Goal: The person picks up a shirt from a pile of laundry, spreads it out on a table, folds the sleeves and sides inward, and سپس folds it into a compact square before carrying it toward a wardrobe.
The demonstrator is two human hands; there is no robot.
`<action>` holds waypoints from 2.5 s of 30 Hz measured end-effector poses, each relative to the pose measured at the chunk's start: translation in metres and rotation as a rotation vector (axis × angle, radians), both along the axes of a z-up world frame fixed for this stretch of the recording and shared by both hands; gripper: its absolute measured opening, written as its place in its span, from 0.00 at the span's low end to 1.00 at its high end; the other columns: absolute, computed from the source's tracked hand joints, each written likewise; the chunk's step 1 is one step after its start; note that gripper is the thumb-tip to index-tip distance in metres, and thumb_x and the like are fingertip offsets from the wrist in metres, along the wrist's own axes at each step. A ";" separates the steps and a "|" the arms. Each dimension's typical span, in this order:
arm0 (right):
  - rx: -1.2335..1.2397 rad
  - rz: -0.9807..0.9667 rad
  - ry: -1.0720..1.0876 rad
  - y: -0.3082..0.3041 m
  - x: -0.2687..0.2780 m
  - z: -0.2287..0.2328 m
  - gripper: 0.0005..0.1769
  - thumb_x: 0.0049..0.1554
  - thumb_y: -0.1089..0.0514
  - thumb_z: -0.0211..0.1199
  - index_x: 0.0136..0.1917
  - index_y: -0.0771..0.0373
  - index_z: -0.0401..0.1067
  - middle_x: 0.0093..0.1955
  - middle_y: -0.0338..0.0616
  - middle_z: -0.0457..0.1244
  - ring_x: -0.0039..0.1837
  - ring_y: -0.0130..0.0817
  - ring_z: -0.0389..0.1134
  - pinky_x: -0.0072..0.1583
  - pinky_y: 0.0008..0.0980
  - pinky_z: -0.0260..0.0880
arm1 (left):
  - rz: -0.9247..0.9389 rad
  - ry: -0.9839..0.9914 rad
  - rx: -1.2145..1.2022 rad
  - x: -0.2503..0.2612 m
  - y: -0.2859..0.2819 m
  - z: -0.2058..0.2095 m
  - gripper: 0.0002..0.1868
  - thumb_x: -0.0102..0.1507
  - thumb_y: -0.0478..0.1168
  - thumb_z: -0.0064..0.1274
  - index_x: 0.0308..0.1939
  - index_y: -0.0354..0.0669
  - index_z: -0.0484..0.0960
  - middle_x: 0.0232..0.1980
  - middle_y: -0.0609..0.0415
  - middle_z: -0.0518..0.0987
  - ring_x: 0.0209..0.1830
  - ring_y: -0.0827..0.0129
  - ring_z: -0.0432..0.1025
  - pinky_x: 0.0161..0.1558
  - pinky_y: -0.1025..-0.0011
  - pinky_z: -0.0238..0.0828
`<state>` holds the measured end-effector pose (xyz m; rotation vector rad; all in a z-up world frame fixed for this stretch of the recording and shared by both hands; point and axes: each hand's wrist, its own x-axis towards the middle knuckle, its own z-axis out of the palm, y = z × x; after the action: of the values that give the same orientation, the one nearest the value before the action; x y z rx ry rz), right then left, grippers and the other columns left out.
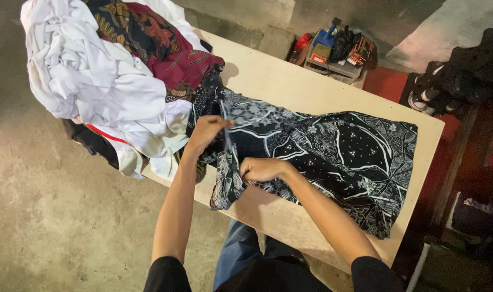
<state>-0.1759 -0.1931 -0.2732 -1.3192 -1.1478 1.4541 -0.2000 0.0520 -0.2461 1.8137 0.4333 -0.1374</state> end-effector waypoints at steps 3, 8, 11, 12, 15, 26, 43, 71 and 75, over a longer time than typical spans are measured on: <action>0.021 -0.133 -0.183 0.004 -0.006 0.007 0.10 0.54 0.67 0.57 0.46 0.69 0.78 0.40 0.44 0.65 0.42 0.30 0.63 0.45 0.35 0.65 | 0.021 -0.093 0.149 -0.010 -0.002 -0.027 0.09 0.52 0.33 0.66 0.31 0.33 0.81 0.30 0.52 0.78 0.29 0.73 0.69 0.33 0.71 0.66; -0.128 -0.386 -0.319 -0.010 0.009 0.025 0.12 0.55 0.65 0.59 0.50 0.59 0.81 0.53 0.44 0.71 0.56 0.33 0.72 0.60 0.33 0.71 | -0.119 -0.208 0.539 -0.027 0.004 -0.048 0.15 0.46 0.31 0.61 0.37 0.40 0.88 0.41 0.39 0.83 0.45 0.45 0.78 0.48 0.59 0.73; -0.240 -0.711 -0.457 -0.044 0.046 0.028 0.09 0.57 0.63 0.62 0.49 0.56 0.81 0.53 0.44 0.70 0.53 0.35 0.71 0.58 0.34 0.71 | -0.152 -0.016 0.512 -0.027 0.003 -0.042 0.17 0.47 0.32 0.59 0.40 0.45 0.89 0.45 0.40 0.84 0.49 0.45 0.79 0.53 0.59 0.74; -0.236 -0.889 -0.502 -0.062 0.057 0.028 0.09 0.56 0.64 0.62 0.50 0.56 0.80 0.54 0.46 0.70 0.53 0.37 0.72 0.56 0.36 0.72 | -0.150 -0.004 0.566 -0.026 0.002 -0.036 0.17 0.48 0.33 0.59 0.41 0.46 0.90 0.46 0.39 0.84 0.50 0.45 0.78 0.54 0.59 0.74; -0.299 -1.000 -0.829 -0.121 0.084 0.023 0.15 0.50 0.65 0.66 0.52 0.56 0.79 0.57 0.49 0.68 0.59 0.47 0.69 0.63 0.41 0.68 | -0.081 0.021 0.727 -0.022 -0.011 -0.012 0.16 0.49 0.34 0.61 0.41 0.47 0.90 0.48 0.37 0.82 0.51 0.45 0.77 0.54 0.58 0.74; -0.434 -0.722 -1.140 -0.156 0.097 0.006 0.16 0.44 0.55 0.77 0.46 0.56 0.77 0.51 0.43 0.68 0.61 0.44 0.67 0.70 0.48 0.53 | -0.375 -0.431 0.613 0.043 -0.188 -0.013 0.22 0.52 0.37 0.65 0.50 0.41 0.82 0.54 0.42 0.78 0.59 0.45 0.70 0.58 0.51 0.66; -0.999 -0.682 -1.350 -0.328 0.173 0.013 0.16 0.43 0.45 0.79 0.43 0.53 0.83 0.45 0.48 0.72 0.56 0.45 0.72 0.72 0.54 0.55 | -0.432 -0.392 0.677 0.101 -0.240 -0.032 0.16 0.51 0.26 0.55 0.42 0.41 0.84 0.45 0.47 0.77 0.47 0.50 0.75 0.51 0.55 0.71; -0.545 -1.268 -1.454 -0.421 -0.015 -0.005 0.13 0.44 0.70 0.70 0.42 0.57 0.75 0.51 0.38 0.65 0.59 0.40 0.64 0.60 0.41 0.64 | -0.426 -0.542 0.613 0.041 -0.200 -0.015 0.13 0.50 0.22 0.52 0.36 0.36 0.80 0.46 0.42 0.76 0.49 0.45 0.73 0.50 0.56 0.72; -0.554 -1.280 -1.450 -0.427 -0.020 -0.021 0.12 0.50 0.70 0.68 0.44 0.54 0.80 0.53 0.37 0.67 0.60 0.39 0.65 0.61 0.41 0.63 | -0.526 -0.488 0.600 0.034 -0.200 -0.041 0.16 0.51 0.20 0.48 0.39 0.37 0.81 0.48 0.42 0.77 0.51 0.46 0.74 0.53 0.56 0.72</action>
<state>-0.1955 -0.6200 -0.2938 -2.8348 -0.2415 -0.3738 -0.1659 -0.1482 -0.2875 2.4267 -0.4025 0.0889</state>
